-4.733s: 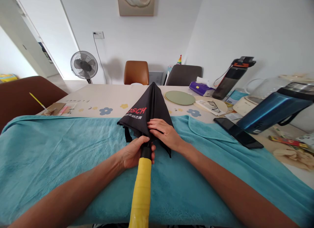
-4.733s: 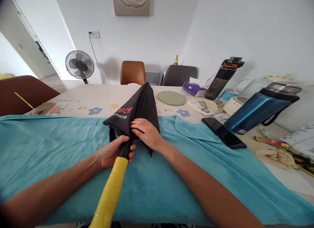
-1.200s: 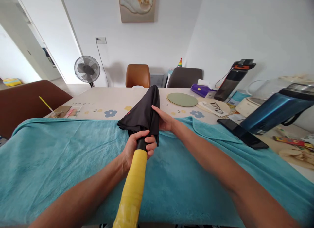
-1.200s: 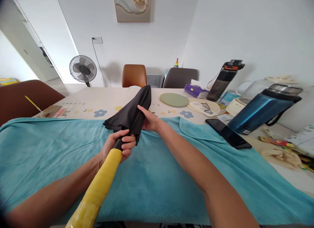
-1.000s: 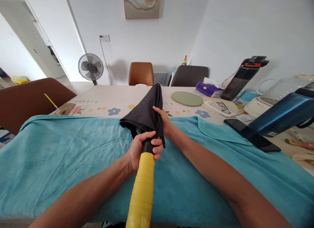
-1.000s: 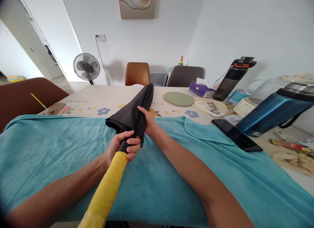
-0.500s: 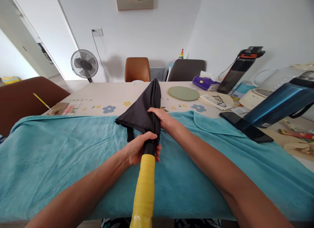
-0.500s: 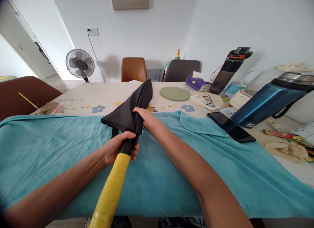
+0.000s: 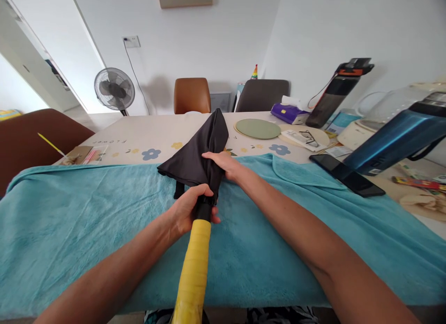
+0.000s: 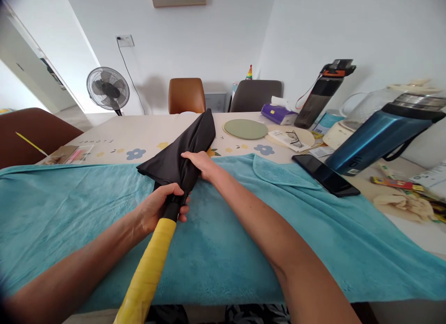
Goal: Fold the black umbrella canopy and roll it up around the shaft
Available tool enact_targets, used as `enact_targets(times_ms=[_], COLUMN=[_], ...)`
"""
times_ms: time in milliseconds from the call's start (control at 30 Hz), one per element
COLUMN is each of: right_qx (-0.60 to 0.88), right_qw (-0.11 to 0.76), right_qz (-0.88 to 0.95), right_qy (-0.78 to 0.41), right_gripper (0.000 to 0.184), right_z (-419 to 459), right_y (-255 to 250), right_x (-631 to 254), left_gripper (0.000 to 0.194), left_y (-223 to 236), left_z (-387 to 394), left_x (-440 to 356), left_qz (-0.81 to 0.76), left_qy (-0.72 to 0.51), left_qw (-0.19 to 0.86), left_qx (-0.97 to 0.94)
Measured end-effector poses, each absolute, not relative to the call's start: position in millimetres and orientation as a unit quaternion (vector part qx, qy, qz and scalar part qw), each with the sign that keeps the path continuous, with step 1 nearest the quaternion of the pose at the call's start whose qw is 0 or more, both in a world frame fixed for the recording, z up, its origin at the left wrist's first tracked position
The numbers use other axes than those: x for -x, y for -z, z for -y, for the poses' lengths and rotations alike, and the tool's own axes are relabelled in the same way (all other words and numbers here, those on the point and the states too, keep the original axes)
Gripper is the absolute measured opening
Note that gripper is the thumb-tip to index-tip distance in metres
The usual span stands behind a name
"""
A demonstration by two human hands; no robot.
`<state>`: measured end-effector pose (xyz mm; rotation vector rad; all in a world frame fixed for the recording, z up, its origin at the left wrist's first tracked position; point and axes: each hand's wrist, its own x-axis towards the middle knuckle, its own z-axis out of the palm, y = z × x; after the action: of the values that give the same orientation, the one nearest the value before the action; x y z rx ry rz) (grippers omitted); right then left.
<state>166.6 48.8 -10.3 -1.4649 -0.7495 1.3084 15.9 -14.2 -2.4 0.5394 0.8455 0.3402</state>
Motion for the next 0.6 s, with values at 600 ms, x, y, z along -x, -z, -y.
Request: enact_targets(times_ms=[600], right_qx=[0.691], right_qw=[0.415], right_qz=[0.466], right_qy=[-0.365], right_gripper=[0.026], right_z=[-41.2], right_y=[-20.3], right_x=[-211.4], left_gripper=[0.006], left_y=[3.0], left_z=[12.8], left_x=[-16.8], left_qz=[-0.383], left_qy=[-0.136], left_qw=[0.882], left_qx=[-0.240])
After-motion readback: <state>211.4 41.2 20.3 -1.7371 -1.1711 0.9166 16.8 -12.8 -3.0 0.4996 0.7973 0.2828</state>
